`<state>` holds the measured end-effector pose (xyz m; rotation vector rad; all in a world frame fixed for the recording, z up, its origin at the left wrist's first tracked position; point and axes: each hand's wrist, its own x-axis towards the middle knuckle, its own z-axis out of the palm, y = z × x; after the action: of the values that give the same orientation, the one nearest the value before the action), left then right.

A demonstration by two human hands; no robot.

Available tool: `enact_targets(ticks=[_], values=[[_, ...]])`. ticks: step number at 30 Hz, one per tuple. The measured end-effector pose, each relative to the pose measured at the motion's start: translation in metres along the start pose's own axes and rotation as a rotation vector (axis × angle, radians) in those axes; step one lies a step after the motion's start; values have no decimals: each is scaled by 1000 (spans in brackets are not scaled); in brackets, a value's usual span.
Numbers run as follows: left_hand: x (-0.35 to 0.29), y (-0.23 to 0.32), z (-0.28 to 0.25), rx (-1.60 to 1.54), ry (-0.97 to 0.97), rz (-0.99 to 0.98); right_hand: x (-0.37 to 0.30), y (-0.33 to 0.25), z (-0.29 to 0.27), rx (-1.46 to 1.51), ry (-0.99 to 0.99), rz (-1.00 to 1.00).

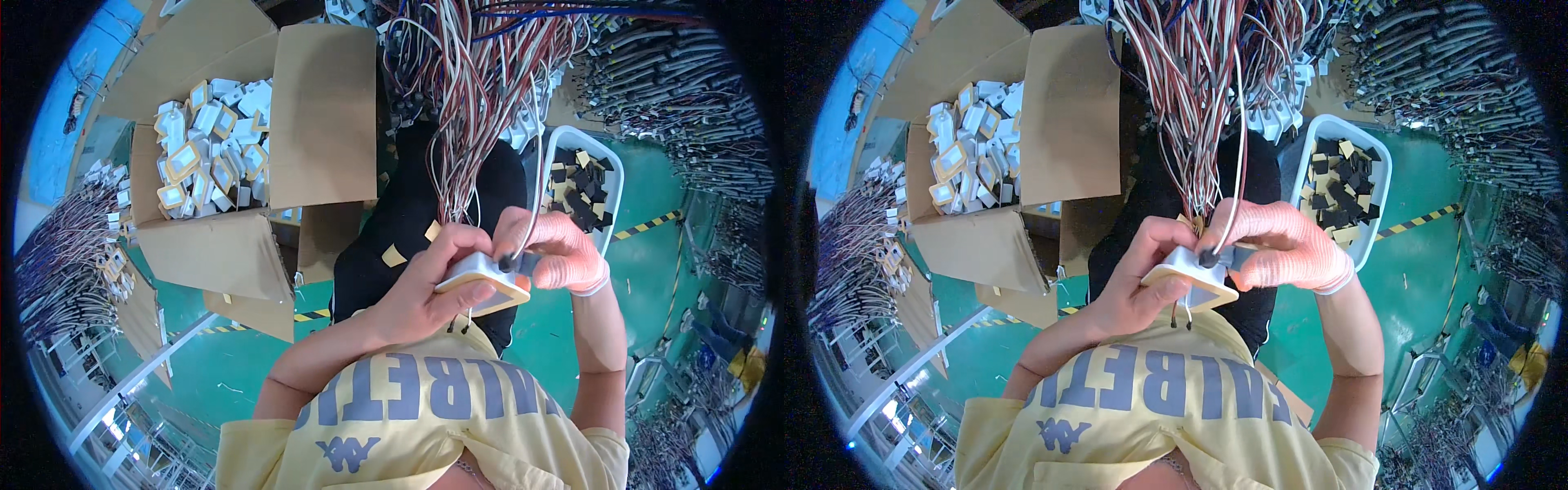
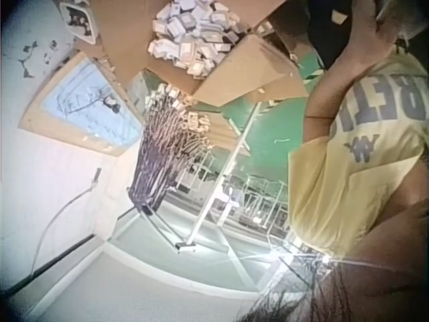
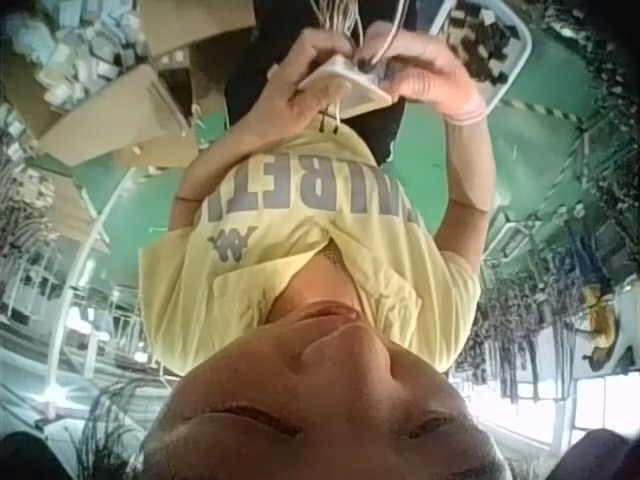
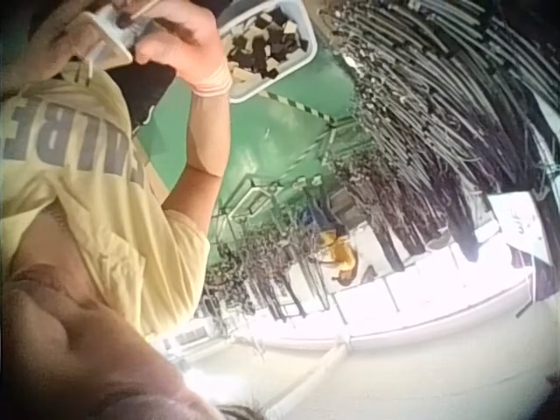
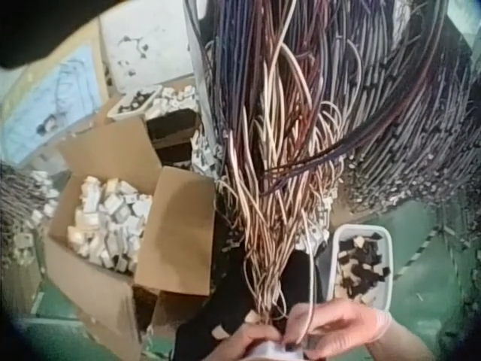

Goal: Assembling electronic components by attaching sensors and wiring to bundles.

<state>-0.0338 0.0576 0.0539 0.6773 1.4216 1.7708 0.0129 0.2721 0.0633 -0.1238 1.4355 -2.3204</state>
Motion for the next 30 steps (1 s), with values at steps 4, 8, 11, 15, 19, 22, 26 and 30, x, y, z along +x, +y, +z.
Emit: enact_targets(ticks=[4,8,11,15,19,22,26,30], values=[[-1,3,-1,-35,21,-70,1,-3,9,-107,57,11],[-1,-3,-6,94,5,44,-6,-2,26,-184,293,-82],[-1,-4,-7,178,12,211,-11,-21,16,-597,197,-112],[4,3,-10,340,19,310,-12,-39,16,-1005,18,-260],[4,16,-2,521,75,268,-5,-55,28,-1238,-30,-261],[2,21,0,502,89,50,-1,-64,37,-1165,-28,-108],[4,14,-5,800,79,288,1,-53,38,-944,117,14],[5,15,-6,974,63,318,3,-51,42,-589,272,214]])
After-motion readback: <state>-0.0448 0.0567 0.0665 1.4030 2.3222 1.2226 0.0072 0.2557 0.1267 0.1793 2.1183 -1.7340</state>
